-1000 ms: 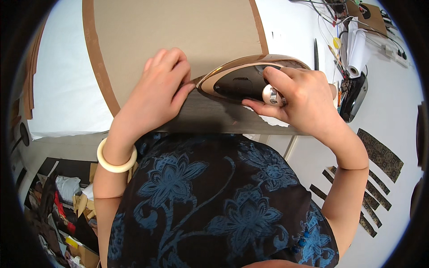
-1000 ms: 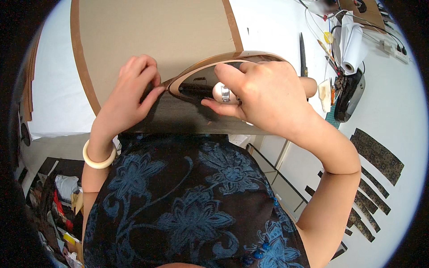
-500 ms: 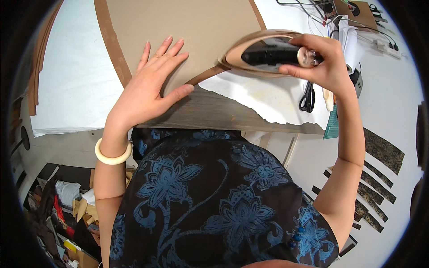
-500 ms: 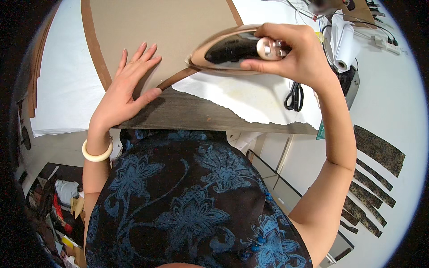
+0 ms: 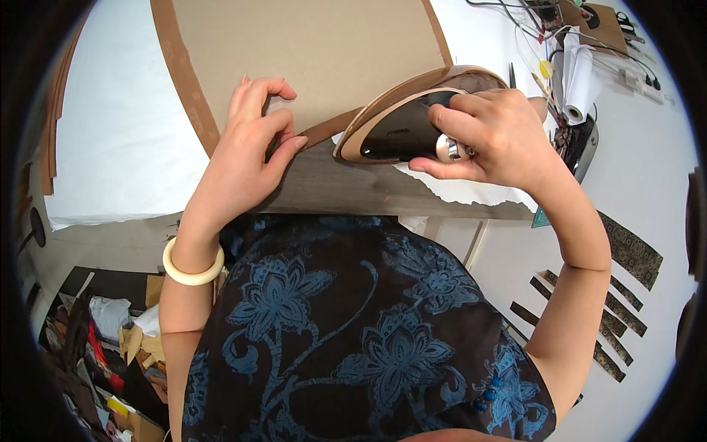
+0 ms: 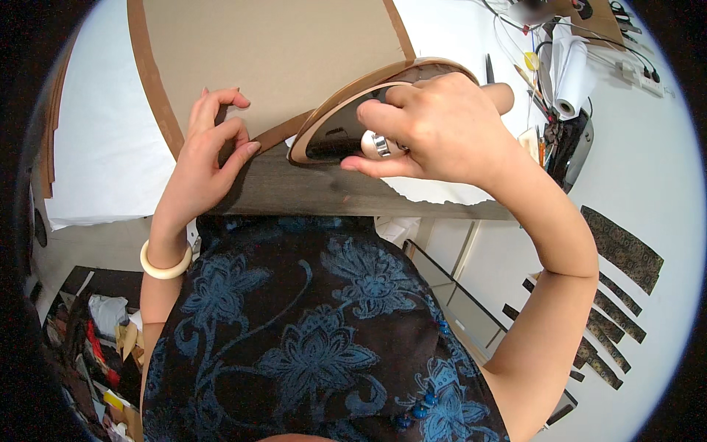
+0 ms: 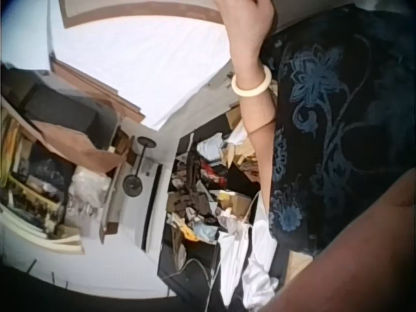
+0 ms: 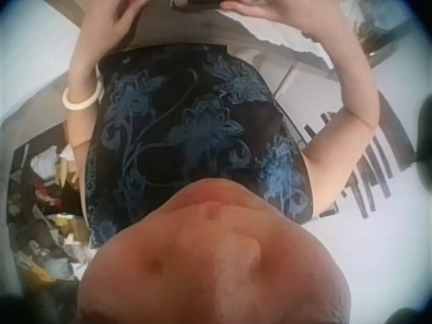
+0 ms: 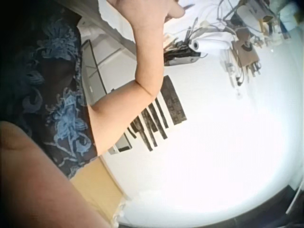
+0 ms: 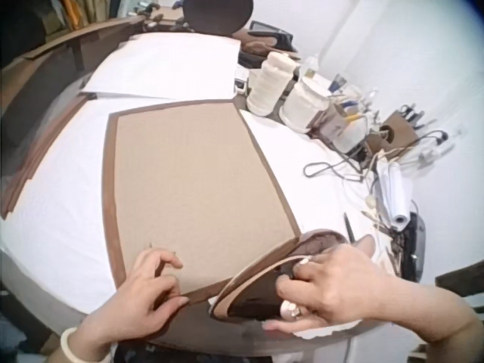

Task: The person uses a hot knife to trim and seal the edges of a brown leather piece, then uses an iron to press the edges flat. They repeat this process on different sections of the leather, flipping the piece over to work on both sides.

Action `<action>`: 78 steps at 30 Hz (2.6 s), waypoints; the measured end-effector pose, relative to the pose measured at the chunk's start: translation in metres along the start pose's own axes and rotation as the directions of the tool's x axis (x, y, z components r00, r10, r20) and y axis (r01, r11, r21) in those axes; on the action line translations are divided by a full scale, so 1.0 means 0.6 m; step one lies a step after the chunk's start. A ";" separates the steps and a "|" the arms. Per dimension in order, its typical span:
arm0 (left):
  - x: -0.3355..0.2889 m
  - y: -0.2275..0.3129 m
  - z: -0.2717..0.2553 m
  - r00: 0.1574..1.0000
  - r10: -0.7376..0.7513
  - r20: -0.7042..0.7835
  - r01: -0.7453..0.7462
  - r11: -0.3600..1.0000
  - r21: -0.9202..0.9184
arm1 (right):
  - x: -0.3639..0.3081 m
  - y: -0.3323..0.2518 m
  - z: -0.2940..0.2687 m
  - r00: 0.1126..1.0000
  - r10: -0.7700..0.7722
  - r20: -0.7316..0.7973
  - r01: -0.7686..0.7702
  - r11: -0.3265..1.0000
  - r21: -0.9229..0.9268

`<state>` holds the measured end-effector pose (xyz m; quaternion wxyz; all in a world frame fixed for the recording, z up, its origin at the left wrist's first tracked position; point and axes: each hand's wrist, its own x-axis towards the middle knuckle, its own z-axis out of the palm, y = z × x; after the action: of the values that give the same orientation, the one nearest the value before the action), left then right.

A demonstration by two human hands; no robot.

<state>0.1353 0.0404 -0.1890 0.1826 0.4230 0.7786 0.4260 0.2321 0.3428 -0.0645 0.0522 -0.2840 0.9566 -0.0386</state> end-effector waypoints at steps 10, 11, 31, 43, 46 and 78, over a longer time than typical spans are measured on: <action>0.002 0.000 0.003 0.999 -0.001 -0.046 0.000 1.000 -0.020 | 0.024 -0.039 0.003 0.990 0.138 0.020 -0.139 0.989 0.050; 0.001 -0.001 0.003 0.999 -0.015 -0.031 0.014 1.000 -0.026 | 0.028 -0.040 0.005 0.988 0.155 0.002 -0.155 0.986 0.054; -0.060 -0.028 -0.051 0.999 0.052 -0.013 -0.051 0.998 0.046 | 0.056 -0.032 -0.003 1.000 -0.025 -0.003 0.025 0.998 0.063; -0.067 -0.040 -0.049 0.998 0.060 -0.020 -0.060 0.998 0.005 | 0.104 -0.094 -0.004 0.992 0.036 0.125 -0.041 0.998 0.040; -0.066 -0.042 -0.060 1.000 0.019 -0.018 -0.019 0.999 -0.037 | 0.109 -0.099 0.000 0.994 0.045 0.102 -0.052 0.997 0.061; -0.085 -0.072 -0.080 0.982 0.185 0.028 -0.186 0.982 0.017 | 0.130 -0.151 0.001 0.976 0.165 0.138 -0.187 0.968 0.166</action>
<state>0.1117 -0.0378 -0.2008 0.1481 0.5008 0.7376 0.4280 0.2161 0.2245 -0.0620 0.1396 -0.1937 0.9658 -0.1013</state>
